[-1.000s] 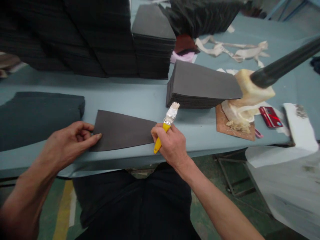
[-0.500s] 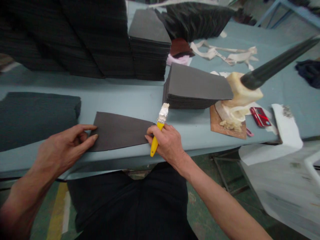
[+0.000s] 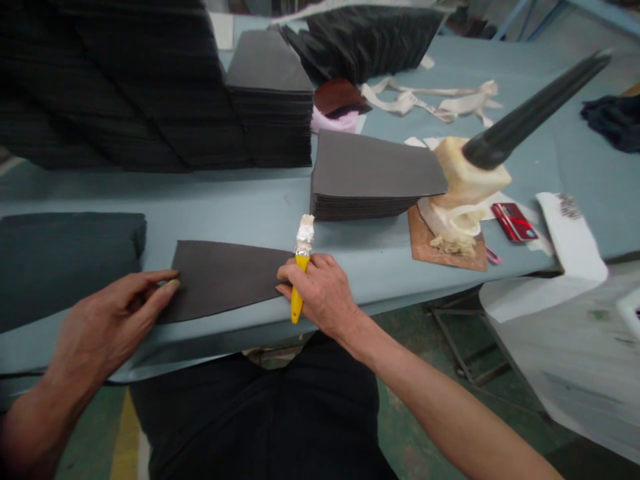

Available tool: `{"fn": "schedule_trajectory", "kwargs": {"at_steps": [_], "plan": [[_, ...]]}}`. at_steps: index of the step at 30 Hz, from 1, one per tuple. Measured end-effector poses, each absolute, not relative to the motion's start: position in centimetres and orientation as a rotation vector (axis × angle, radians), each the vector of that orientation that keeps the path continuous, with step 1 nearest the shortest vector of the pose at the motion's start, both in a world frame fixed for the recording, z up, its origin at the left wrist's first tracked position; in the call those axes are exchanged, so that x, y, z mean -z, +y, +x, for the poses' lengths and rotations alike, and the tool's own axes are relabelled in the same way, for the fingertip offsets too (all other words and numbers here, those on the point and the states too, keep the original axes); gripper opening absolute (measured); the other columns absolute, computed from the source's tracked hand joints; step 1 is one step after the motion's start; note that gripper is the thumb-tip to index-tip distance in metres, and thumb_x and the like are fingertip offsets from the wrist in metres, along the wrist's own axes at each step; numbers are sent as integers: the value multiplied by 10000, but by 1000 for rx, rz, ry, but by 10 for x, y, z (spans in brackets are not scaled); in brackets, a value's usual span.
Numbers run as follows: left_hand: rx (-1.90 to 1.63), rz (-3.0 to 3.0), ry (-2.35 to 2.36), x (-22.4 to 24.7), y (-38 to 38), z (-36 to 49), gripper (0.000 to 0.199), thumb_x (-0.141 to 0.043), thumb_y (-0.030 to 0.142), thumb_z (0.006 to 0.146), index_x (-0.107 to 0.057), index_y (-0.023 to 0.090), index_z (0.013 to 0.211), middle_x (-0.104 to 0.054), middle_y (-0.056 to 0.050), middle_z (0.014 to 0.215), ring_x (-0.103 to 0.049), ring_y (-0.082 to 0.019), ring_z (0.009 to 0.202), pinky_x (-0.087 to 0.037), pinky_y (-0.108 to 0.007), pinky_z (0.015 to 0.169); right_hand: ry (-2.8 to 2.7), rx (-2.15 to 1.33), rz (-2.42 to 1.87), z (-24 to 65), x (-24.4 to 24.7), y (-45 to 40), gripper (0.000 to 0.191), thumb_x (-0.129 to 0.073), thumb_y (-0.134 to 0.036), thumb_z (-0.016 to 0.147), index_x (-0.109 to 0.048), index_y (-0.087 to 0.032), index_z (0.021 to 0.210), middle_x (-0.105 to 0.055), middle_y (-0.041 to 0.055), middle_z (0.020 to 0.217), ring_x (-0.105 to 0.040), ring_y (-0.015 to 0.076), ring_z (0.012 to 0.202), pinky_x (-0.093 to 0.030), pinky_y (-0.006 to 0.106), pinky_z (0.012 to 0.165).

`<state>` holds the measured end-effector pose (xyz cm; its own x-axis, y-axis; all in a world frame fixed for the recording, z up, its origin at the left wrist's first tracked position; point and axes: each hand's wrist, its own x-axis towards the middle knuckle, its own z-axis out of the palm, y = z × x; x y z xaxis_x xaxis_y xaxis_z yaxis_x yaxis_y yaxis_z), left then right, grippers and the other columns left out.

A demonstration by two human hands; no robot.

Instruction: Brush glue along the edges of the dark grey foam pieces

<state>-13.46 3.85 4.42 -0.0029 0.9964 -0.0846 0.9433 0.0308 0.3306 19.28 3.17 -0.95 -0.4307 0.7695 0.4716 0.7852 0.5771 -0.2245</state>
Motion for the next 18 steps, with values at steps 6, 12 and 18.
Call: {"fn": "schedule_trajectory", "kwargs": {"at_steps": [6, 12, 18], "plan": [[-563, 2493, 1805, -37, 46, -103, 480, -439, 559, 1067, -723, 195, 1196, -749, -127, 1081, -674, -318, 1029, -532, -461, 947, -2293, 53, -1249, 192, 8, 31, 71, -720, -281, 1016, -691, -250, 1072, -817, 46, 1083, -678, 237, 891, -441, 378, 863], [-577, 2617, 1380, -18, 64, -85, 376, -492, 469, 1068, -720, 209, 1217, -725, -125, 1232, -675, -322, 1140, -531, -495, 1031, -2285, 37, -1271, 190, 6, 31, 59, -711, -303, 1031, -696, -250, 1053, -823, 25, 1093, -697, 228, 921, -447, 369, 877], [-621, 2618, 1374, -5, 69, -92, 376, -482, 476, 1069, -722, 229, 1221, -728, -114, 1234, -683, -316, 1134, -532, -497, 1012, -2192, 108, -1235, 192, 4, 28, 76, -673, -228, 1041, -697, -242, 971, -841, 13, 1064, -717, 201, 838, -484, 348, 816]]}}
